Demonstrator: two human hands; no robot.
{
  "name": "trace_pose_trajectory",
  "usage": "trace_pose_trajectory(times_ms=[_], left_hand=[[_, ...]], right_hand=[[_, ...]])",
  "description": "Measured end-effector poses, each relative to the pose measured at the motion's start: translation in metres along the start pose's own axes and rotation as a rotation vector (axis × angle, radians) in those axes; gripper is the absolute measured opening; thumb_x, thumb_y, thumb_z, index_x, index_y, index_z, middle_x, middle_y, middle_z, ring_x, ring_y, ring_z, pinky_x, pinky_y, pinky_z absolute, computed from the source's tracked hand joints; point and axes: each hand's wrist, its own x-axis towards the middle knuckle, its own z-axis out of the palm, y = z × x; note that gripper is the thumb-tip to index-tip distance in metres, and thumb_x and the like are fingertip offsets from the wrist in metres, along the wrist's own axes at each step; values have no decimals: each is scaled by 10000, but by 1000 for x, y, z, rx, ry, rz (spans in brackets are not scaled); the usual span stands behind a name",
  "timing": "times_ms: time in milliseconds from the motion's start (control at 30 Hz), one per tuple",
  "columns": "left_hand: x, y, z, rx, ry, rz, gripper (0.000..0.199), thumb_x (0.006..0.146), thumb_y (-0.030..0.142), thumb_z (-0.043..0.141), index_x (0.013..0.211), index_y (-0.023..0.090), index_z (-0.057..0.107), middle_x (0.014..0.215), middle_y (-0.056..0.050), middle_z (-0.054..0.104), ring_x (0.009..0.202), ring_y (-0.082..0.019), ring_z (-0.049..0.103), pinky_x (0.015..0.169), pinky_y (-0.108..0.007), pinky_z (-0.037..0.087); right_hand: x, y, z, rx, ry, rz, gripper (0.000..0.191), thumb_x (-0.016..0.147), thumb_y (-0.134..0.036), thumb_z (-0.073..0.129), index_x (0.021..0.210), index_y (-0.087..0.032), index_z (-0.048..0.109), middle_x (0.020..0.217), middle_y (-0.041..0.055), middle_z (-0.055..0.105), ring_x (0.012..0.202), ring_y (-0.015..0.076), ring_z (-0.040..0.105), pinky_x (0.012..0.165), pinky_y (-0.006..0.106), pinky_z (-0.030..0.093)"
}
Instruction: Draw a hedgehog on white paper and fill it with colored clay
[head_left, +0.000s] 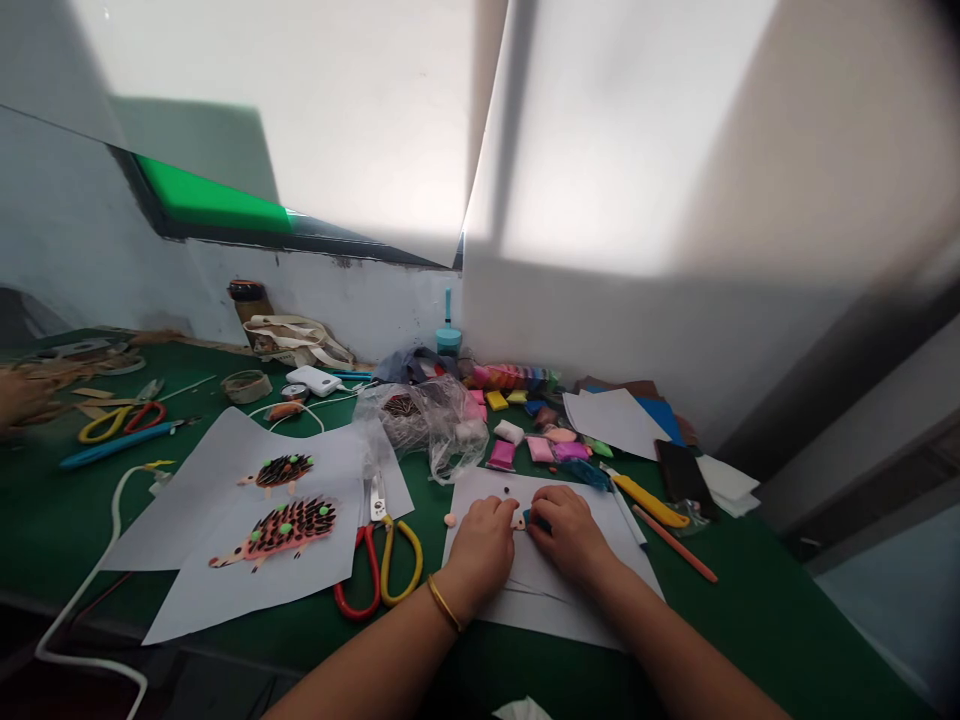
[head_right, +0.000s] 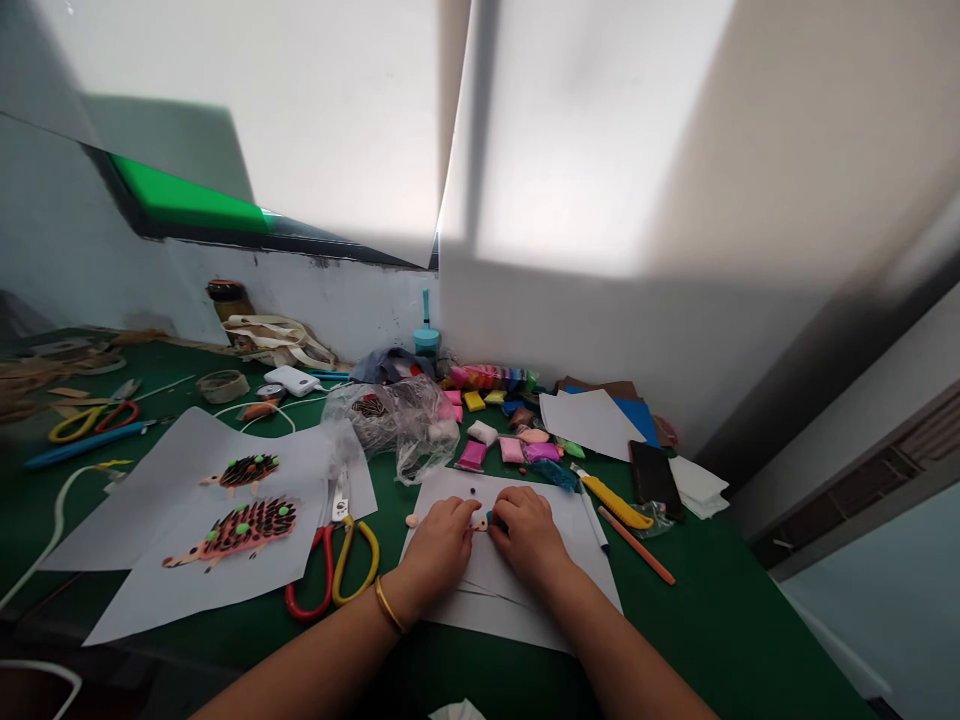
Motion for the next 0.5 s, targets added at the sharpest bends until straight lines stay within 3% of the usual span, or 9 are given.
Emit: trace_pose_trajectory(times_ms=[300, 500], left_hand=[[0, 1, -3, -10, -21, -16, 404, 888, 109, 435, 1269, 214, 514, 1120, -78, 572, 1069, -231, 498, 948, -356, 385], [0, 1, -3, -21, -6, -14, 414, 879, 99, 439, 1269, 213, 515, 1127, -77, 572, 1069, -230, 499, 955, -354, 382]], right_hand=[[0, 7, -5, 44, -5, 64, 55, 796, -240, 632, 844, -226, 608, 1038, 42, 627, 1011, 235, 538, 882, 379, 398], [0, -1, 1, 20, 4, 76, 82, 787, -230, 640, 856, -227, 596, 1060, 45, 619, 1026, 242, 532, 887, 389, 384]])
